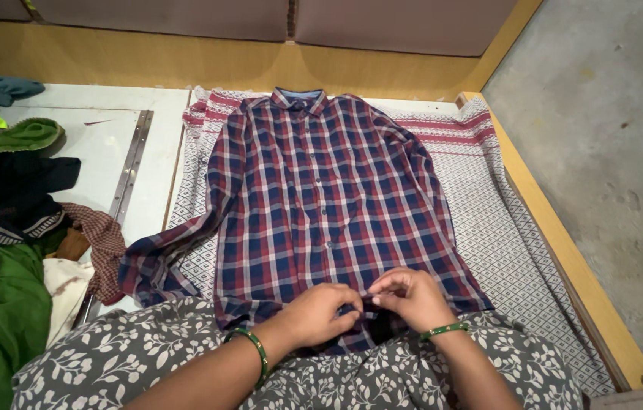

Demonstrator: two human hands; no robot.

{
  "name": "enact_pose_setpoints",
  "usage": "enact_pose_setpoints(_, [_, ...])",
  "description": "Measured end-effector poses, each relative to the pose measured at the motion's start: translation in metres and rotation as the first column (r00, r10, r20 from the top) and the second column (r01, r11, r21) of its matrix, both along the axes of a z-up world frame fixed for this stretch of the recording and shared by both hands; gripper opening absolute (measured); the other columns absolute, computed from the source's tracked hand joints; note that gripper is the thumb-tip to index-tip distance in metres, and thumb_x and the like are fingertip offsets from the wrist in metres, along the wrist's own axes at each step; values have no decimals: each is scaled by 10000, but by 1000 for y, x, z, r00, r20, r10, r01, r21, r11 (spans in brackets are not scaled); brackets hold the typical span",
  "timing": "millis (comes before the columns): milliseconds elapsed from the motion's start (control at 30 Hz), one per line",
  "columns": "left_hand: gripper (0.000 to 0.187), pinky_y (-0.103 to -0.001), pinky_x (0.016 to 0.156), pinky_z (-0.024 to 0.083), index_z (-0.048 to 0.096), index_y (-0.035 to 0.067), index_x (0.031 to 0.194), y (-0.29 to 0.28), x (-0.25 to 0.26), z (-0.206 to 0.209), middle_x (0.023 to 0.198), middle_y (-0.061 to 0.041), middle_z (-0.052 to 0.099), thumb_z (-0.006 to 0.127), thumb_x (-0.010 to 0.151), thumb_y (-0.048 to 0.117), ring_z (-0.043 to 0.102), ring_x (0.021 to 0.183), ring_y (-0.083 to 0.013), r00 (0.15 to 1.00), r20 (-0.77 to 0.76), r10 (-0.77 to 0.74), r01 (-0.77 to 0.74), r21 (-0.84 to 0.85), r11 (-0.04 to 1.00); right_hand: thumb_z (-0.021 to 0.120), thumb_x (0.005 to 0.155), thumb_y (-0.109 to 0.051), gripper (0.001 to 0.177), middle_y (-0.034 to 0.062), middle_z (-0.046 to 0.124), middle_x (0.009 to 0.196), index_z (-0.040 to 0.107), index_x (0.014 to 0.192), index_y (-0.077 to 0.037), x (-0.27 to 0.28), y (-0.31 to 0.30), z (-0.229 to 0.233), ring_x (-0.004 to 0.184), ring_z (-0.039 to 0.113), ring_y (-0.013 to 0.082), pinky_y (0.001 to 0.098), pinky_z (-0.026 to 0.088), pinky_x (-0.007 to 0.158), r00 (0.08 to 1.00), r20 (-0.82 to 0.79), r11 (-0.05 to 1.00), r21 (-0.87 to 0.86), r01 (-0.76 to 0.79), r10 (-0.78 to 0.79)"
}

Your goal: The person buttons up a plaid shirt on a patterned surface, handling the buttons one by one from the collar down to the hem.

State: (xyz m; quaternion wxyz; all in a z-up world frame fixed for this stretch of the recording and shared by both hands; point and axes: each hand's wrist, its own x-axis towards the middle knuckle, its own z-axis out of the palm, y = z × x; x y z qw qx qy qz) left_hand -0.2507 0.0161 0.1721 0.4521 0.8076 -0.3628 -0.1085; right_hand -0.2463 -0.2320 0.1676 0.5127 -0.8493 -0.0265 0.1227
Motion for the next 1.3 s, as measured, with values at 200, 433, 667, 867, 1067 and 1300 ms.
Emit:
enact_pose_setpoints(200, [207, -418, 858, 549, 747, 59, 975, 0, 0, 14, 960, -123, 733, 704, 873, 234, 705, 949, -312, 986, 22, 167, -167, -19, 986, 756, 867, -44, 193, 55, 787, 892, 774, 1057, -12, -5, 12, 12, 790, 703, 109, 262, 561, 730, 981, -159, 994, 50, -100, 107])
enact_pose_setpoints(433, [237, -387, 783, 566, 709, 59, 1008, 1, -11, 19, 993, -113, 698, 718, 824, 208, 708, 926, -297, 965, 41, 259, -252, -130, 959, 796, 799, -19, 196, 31, 796, 849, 779, 994, -23, -12, 18, 18, 763, 716, 88, 251, 581, 717, 993, -49, 992, -49, -114, 111])
enact_pose_setpoints(667, [171, -434, 859, 554, 678, 44, 1004, -12, -29, -28, 1017, -121, 674, 684, 922, 194, 688, 973, -325, 854, 333, -399, 284, 343, 895, 789, 812, -41, 190, 43, 808, 837, 789, 1002, -31, -9, 18, 22, 714, 710, 79, 250, 575, 666, 995, 101, 998, -60, 18, -12])
enact_pose_setpoints(867, [255, -461, 876, 544, 717, 21, 978, -14, -25, -58, 1041, -170, 704, 739, 789, 191, 684, 989, -367, 947, 61, -315, 230, 554, 800, 789, 818, -34, 173, 37, 806, 839, 786, 990, -24, -12, 21, 20, 725, 707, 68, 246, 567, 666, 996, 89, 996, -85, 0, 7])
enact_pose_setpoints(1067, [281, -431, 857, 560, 745, 75, 992, -4, -11, -64, 967, -135, 747, 745, 738, 196, 713, 954, -325, 985, -139, -103, 157, 472, 868, 785, 818, -28, 162, 45, 802, 838, 779, 979, -22, -11, 20, 17, 726, 708, 73, 253, 572, 669, 997, 73, 999, -32, 7, -4])
enact_pose_setpoints(1300, [155, -464, 833, 537, 729, 61, 918, -2, -14, -18, 954, -153, 712, 659, 808, 145, 682, 927, -355, 991, 35, -127, 103, 392, 914, 797, 817, -54, 193, 33, 808, 848, 792, 1009, -41, -11, 23, 23, 723, 729, 84, 252, 580, 685, 995, 99, 986, -167, 26, -9])
